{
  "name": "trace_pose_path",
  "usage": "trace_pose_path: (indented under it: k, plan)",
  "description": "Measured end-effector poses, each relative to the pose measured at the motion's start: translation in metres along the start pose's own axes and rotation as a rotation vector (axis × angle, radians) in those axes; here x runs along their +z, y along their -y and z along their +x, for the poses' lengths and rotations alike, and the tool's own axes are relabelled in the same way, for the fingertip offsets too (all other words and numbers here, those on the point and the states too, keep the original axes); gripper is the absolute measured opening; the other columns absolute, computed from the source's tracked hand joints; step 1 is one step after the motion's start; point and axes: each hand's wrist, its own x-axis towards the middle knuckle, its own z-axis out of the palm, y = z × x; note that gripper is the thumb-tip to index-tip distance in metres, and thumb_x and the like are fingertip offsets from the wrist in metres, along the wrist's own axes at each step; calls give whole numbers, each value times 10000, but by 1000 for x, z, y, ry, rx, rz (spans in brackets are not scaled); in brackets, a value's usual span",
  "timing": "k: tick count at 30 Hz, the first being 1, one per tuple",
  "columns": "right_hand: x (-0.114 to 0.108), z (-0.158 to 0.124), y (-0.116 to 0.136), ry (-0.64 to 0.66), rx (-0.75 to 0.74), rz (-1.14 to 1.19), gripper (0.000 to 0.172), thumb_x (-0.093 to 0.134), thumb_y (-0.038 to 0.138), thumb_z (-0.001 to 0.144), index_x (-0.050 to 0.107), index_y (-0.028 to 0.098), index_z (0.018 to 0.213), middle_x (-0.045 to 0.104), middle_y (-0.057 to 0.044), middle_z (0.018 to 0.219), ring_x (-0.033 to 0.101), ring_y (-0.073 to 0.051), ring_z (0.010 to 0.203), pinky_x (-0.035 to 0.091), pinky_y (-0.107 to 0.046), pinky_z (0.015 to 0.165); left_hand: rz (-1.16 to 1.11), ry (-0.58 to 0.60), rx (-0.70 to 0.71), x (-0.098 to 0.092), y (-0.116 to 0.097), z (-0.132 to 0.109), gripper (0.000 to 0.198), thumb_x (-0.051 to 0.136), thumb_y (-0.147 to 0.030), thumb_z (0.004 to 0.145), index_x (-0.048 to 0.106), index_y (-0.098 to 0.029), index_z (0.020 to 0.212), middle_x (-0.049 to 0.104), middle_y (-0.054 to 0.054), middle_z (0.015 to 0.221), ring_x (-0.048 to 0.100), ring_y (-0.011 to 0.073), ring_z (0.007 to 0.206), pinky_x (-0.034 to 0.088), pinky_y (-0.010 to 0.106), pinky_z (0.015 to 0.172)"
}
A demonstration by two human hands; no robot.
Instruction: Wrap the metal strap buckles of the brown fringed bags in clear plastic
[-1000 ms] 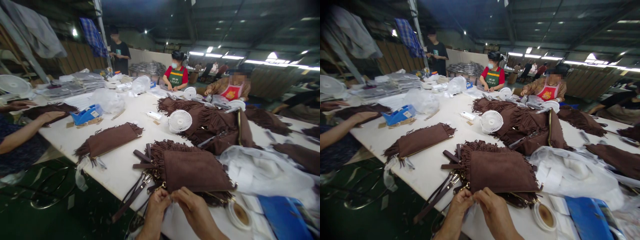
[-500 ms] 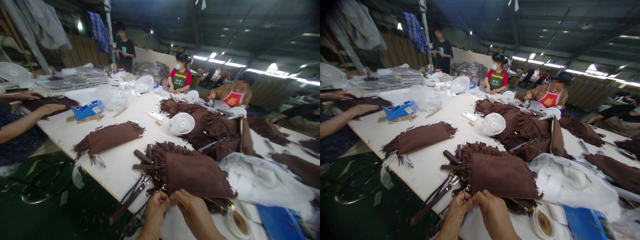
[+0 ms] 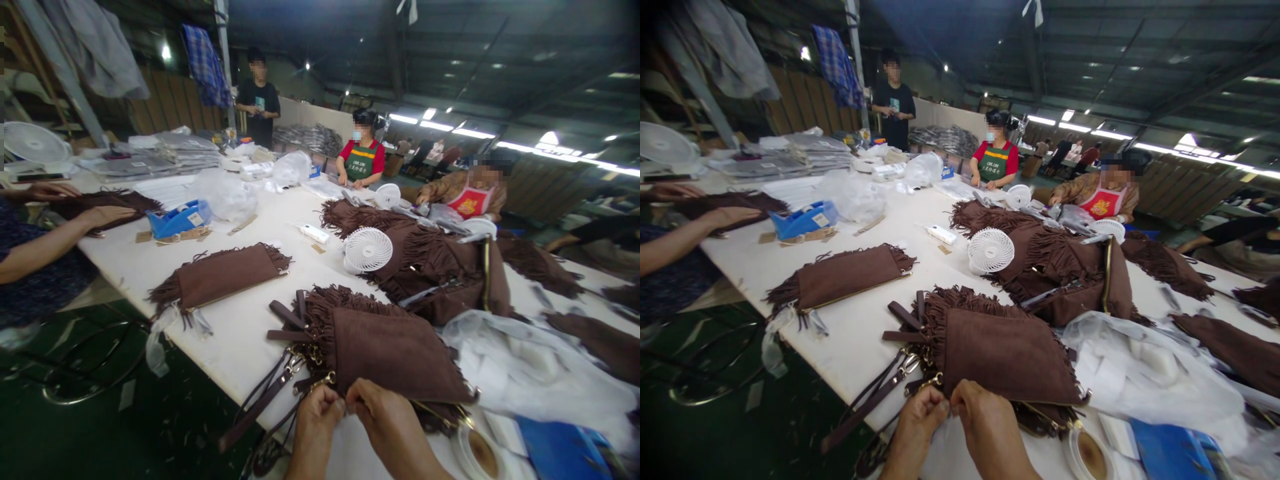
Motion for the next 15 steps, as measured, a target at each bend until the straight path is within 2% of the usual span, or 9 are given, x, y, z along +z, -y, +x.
trace_pose_path:
  k: [6, 10, 15]
  plan:
    - [-1, 2, 1, 3, 45, 69, 194, 455, 115, 785, 595, 249, 784, 671, 36, 745, 617, -160, 698, 337, -246, 623, 35, -17, 36, 1, -4, -5, 280, 652, -437, 722, 575, -171, 678, 482, -36, 577, 388, 116, 554, 278, 245, 547]
    - [-2, 3, 1, 7, 56, 90, 192, 461, 115, 774, 594, 253, 775, 677, 39, 742, 620, -162, 702, 335, -246, 627, -18, 17, 32, -2, -2, -8, 270, 617, -436, 763, 601, -169, 733, 536, -8, 642, 452, 140, 628, 333, 256, 600]
    - [-2, 3, 0, 5, 56, 88, 186, 466, 115, 766, 591, 253, 776, 676, 37, 739, 617, -165, 701, 335, -246, 623, -59, 101, -11, -5, -5, -11, 334, 725, -448, 660, 632, -173, 824, 645, 30, 713, 530, 160, 638, 361, 258, 601]
